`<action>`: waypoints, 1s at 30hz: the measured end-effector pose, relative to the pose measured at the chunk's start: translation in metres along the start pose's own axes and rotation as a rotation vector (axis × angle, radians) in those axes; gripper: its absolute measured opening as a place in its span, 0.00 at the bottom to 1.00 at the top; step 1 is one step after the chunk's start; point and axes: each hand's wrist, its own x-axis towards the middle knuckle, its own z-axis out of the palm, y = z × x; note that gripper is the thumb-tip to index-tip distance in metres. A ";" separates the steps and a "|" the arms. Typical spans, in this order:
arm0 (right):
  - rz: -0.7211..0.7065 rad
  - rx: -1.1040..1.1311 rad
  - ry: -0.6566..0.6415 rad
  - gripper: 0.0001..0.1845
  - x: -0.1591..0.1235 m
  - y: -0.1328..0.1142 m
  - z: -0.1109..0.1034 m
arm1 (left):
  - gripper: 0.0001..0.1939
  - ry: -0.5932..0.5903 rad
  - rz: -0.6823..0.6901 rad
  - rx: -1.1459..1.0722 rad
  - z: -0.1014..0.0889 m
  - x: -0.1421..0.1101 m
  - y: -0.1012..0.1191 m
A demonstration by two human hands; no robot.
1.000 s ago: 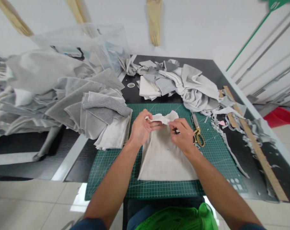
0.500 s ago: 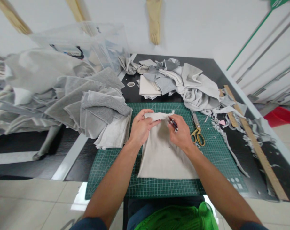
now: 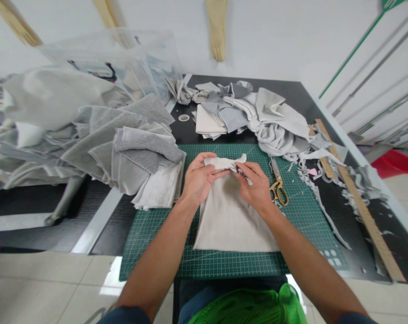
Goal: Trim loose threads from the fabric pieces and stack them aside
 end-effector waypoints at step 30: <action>-0.052 0.019 0.072 0.18 0.001 0.002 -0.003 | 0.17 -0.015 -0.085 -0.096 0.000 -0.001 0.005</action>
